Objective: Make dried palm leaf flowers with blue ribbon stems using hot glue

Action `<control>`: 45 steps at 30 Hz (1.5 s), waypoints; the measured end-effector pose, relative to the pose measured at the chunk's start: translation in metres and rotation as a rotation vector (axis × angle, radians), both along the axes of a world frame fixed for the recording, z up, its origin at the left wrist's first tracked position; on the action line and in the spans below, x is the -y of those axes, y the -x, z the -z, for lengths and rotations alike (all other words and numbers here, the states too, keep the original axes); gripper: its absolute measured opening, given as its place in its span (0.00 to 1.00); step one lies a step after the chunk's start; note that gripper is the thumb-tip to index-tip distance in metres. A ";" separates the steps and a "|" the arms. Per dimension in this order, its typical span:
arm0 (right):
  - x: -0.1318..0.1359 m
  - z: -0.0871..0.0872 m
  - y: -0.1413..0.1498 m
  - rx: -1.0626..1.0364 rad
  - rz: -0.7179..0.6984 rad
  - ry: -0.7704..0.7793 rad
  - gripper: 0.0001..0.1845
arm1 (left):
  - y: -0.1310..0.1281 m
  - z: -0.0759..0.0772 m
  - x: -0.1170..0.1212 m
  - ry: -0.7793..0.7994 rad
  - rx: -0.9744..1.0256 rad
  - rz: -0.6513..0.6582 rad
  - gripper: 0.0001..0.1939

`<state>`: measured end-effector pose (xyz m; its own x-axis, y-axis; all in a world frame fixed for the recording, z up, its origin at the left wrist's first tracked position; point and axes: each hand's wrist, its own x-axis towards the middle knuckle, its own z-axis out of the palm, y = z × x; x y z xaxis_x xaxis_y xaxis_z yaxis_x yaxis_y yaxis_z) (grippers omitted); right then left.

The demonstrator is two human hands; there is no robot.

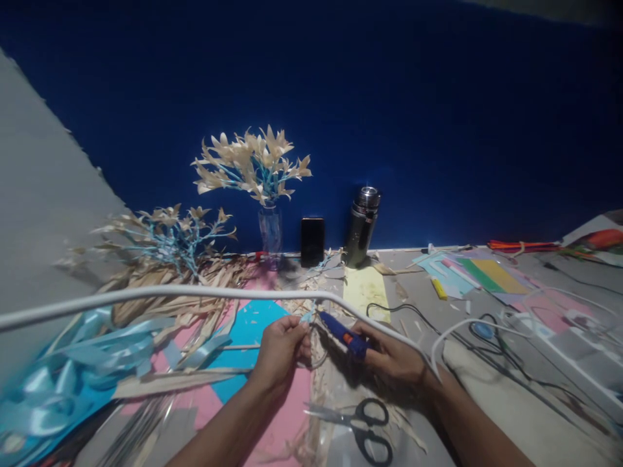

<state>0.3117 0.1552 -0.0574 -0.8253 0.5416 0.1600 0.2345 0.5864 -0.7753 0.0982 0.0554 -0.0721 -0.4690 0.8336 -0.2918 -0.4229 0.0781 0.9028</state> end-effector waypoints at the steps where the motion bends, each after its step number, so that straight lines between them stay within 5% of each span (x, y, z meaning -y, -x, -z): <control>1: -0.001 -0.002 -0.001 0.017 0.041 -0.020 0.08 | 0.000 0.000 0.000 -0.003 0.000 -0.004 0.14; 7: -0.006 -0.028 -0.007 0.370 0.209 -0.091 0.10 | 0.001 -0.003 0.001 -0.041 0.035 0.042 0.15; 11: -0.010 -0.036 -0.008 0.555 0.276 -0.196 0.15 | -0.001 -0.009 0.004 -0.106 0.177 0.236 0.17; 15: -0.010 -0.029 -0.004 0.154 0.173 -0.088 0.14 | -0.010 -0.015 0.010 -0.182 0.341 0.414 0.15; 19: 0.006 -0.009 0.009 -0.298 0.159 0.551 0.26 | -0.022 -0.016 0.015 -0.122 0.458 0.555 0.15; 22: 0.019 0.005 0.021 -0.459 0.213 0.760 0.24 | -0.026 -0.014 0.016 -0.068 0.462 0.585 0.17; 30: 0.028 0.009 0.031 -0.528 0.482 0.686 0.16 | -0.038 -0.009 0.021 -0.027 0.067 0.321 0.11; 37: 0.039 0.005 0.037 -0.453 0.662 0.526 0.18 | -0.048 -0.007 0.026 -0.018 -0.100 0.310 0.12; 40: 0.037 0.006 0.038 -0.443 0.650 0.514 0.20 | -0.048 -0.006 0.025 -0.012 -0.066 0.326 0.15; 45: 0.029 0.006 0.032 -0.548 0.356 0.840 0.22 | -0.042 -0.017 0.022 -0.030 0.306 0.509 0.17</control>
